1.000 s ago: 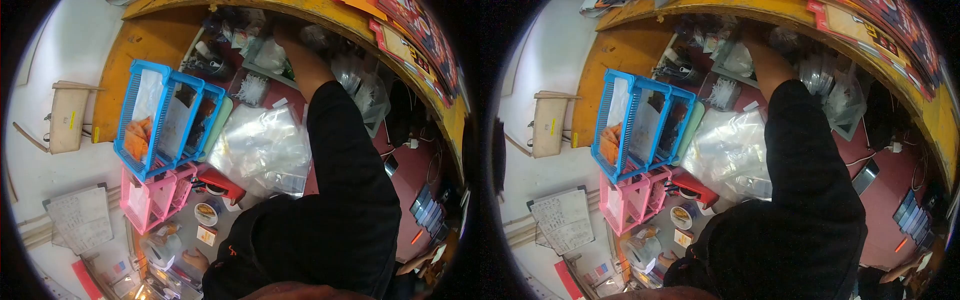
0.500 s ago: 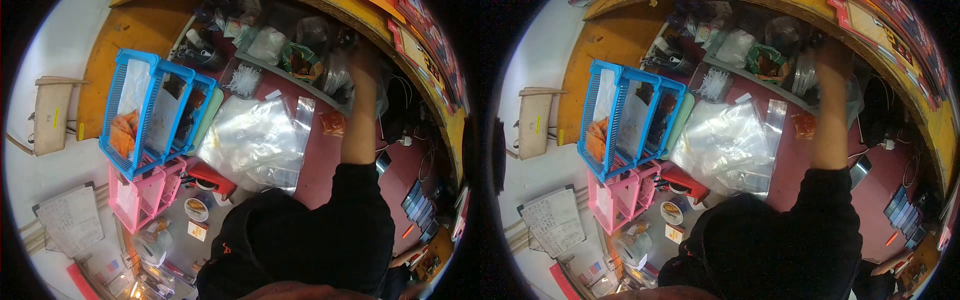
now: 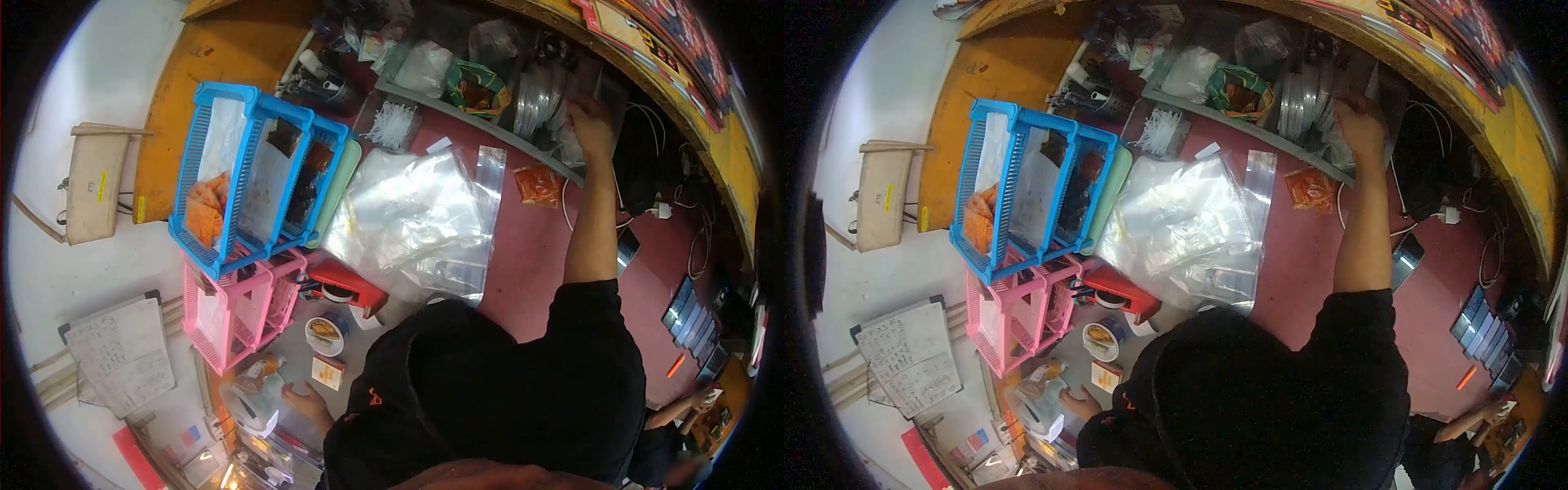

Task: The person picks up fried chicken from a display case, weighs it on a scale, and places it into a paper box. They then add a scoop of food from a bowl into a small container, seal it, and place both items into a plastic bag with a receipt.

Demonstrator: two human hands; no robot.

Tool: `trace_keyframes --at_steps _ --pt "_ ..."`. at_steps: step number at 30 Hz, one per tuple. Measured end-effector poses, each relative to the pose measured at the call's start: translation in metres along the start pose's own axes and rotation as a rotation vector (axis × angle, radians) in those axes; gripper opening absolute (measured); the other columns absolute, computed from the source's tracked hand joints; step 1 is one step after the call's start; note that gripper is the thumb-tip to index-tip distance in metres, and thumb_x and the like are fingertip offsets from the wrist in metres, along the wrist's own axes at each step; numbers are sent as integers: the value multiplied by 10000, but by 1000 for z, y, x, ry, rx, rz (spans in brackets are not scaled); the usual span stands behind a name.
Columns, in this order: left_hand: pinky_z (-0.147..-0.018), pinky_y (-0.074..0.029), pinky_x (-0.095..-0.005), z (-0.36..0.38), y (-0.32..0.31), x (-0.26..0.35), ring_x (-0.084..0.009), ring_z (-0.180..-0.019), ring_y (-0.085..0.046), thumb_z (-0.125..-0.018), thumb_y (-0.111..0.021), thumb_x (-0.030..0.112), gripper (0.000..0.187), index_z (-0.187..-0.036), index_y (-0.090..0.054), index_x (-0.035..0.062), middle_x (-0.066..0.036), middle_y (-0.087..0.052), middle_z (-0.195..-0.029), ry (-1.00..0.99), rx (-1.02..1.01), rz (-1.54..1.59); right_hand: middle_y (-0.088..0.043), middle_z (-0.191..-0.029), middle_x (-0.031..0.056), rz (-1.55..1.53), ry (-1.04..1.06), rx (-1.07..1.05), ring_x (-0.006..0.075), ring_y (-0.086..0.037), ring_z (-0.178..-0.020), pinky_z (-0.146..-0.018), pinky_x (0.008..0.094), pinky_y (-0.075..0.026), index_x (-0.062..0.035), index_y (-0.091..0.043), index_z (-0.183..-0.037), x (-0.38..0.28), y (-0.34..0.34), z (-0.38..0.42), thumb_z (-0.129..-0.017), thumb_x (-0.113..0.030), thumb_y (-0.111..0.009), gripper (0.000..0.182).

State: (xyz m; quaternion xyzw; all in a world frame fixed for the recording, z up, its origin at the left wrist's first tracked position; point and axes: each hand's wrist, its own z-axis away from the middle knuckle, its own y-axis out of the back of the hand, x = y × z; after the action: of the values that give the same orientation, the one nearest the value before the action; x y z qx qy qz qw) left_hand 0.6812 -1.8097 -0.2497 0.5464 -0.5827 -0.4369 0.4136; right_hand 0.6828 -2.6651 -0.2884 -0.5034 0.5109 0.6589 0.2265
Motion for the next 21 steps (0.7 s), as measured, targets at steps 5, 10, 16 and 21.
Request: trace_keyframes --at_steps 5,10,16,21 --pt "-961 -382 -533 -13 -4 10 -445 -1106 -481 -906 -633 321 427 -1074 -502 -49 -261 -493 -1152 -6 -4 84 -677 -821 182 446 379 248 338 -667 -755 -678 419 -516 -14 -688 -930 -20 -4 18 -788 -184 -672 222" --pt "-1002 -366 -536 -10 -18 0 -452 -1147 -471 -915 -627 333 437 -1086 -507 -51 -277 -488 -1198 -22 14 125 -665 -842 234 453 379 243 402 -665 -801 -726 467 -519 1 -658 -972 -39 -8 24 -787 -189 -666 265" --pt "-1011 -361 -535 4 -19 -3 -457 -1168 -462 -916 -626 336 443 -1099 -510 -49 -282 -486 -1223 0 19 150 -655 -840 187 516 384 316 373 -648 -797 -709 445 -508 -18 -661 -916 -34 -20 16 -785 -144 -663 181" --pt "-1011 -357 -541 13 -24 -16 -450 -1183 -453 -911 -628 357 464 -1104 -509 -48 -279 -485 -1229 18 18 136 -668 -947 172 599 534 352 360 -648 -838 -776 443 -507 -54 -703 -937 -45 -19 26 -799 -141 -675 165"
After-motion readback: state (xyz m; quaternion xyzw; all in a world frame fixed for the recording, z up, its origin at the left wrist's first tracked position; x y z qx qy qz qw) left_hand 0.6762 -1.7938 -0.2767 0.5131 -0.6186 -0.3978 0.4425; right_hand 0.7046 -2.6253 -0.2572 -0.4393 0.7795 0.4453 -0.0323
